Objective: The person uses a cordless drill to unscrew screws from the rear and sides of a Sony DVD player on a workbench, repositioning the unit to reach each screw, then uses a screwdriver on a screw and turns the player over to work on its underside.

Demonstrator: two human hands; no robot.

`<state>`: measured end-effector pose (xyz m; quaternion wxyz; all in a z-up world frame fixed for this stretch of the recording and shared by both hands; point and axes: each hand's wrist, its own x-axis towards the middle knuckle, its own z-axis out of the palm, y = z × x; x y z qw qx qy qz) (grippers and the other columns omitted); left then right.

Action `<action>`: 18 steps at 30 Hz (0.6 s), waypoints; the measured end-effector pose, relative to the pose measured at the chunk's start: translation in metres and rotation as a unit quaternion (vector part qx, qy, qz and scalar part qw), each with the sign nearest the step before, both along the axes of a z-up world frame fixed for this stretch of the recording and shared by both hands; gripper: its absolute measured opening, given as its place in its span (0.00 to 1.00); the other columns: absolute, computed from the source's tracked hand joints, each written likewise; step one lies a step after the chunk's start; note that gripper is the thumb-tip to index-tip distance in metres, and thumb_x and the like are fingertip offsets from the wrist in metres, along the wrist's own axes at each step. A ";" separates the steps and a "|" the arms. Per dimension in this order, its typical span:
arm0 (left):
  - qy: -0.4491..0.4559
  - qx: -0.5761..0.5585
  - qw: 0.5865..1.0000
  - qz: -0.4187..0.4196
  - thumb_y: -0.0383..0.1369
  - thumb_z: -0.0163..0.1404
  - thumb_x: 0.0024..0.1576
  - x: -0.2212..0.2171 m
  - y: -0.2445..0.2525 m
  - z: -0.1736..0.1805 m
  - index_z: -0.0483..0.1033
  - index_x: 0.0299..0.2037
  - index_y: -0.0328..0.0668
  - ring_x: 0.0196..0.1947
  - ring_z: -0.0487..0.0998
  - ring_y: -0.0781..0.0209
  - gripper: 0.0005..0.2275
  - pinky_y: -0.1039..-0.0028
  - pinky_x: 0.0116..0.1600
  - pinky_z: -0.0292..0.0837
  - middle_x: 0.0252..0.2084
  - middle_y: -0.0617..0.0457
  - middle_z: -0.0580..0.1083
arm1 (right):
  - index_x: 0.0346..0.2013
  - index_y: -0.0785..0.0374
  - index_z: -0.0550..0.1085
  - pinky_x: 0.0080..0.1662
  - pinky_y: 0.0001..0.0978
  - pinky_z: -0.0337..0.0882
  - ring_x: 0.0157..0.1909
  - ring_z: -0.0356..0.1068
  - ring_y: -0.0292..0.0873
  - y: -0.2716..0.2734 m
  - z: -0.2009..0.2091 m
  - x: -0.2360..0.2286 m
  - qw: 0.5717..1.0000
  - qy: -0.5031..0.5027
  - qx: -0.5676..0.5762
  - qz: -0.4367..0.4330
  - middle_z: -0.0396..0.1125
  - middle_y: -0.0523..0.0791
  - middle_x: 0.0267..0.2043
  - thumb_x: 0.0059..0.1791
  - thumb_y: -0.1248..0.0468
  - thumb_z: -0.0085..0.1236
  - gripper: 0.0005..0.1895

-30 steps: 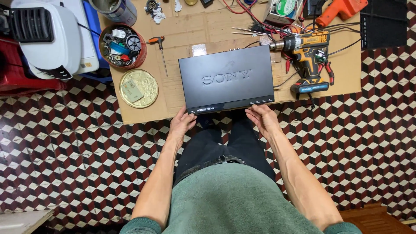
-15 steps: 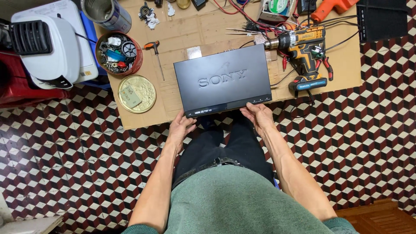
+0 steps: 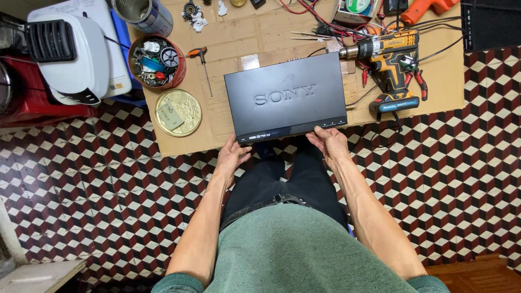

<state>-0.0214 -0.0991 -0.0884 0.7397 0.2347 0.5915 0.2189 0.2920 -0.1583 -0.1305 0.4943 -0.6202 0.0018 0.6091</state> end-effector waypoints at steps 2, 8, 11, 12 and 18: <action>0.004 0.001 1.000 -0.002 0.22 0.49 0.56 0.001 0.001 0.001 0.52 0.75 0.47 0.53 0.77 0.61 0.34 0.70 0.60 0.74 0.61 0.51 0.73 | 0.40 0.69 0.72 0.49 0.33 0.80 0.43 0.78 0.45 0.000 -0.001 0.003 1.000 0.000 0.003 0.001 0.75 0.52 0.42 0.52 0.67 0.58 0.07; 0.009 0.004 1.000 0.002 0.23 0.49 0.56 0.000 -0.002 -0.007 0.52 0.75 0.46 0.54 0.77 0.60 0.34 0.70 0.60 0.75 0.61 0.50 0.73 | 0.41 0.71 0.72 0.50 0.34 0.80 0.46 0.78 0.46 0.002 0.005 0.007 0.999 0.023 -0.004 0.026 0.74 0.53 0.44 0.52 0.67 0.58 0.09; 0.001 0.009 1.000 0.004 0.24 0.48 0.56 -0.002 -0.003 -0.012 0.50 0.75 0.46 0.54 0.77 0.59 0.34 0.69 0.60 0.75 0.61 0.49 0.73 | 0.41 0.73 0.72 0.52 0.34 0.80 0.48 0.77 0.47 0.003 0.009 0.007 0.999 0.031 -0.004 0.026 0.73 0.55 0.45 0.52 0.66 0.58 0.10; -0.004 0.010 1.000 0.009 0.25 0.49 0.57 -0.003 -0.003 -0.014 0.52 0.75 0.46 0.54 0.77 0.59 0.33 0.68 0.60 0.74 0.60 0.49 0.73 | 0.42 0.74 0.72 0.52 0.34 0.79 0.49 0.77 0.47 0.004 0.010 0.006 0.999 0.029 -0.005 0.031 0.73 0.55 0.46 0.52 0.66 0.58 0.11; 0.000 0.010 1.000 0.016 0.31 0.50 0.60 -0.003 -0.005 -0.023 0.53 0.75 0.46 0.53 0.78 0.59 0.31 0.68 0.59 0.75 0.59 0.49 0.73 | 0.44 0.75 0.71 0.53 0.34 0.79 0.50 0.76 0.47 0.002 0.012 0.008 0.999 0.029 -0.006 0.037 0.72 0.55 0.47 0.53 0.65 0.57 0.13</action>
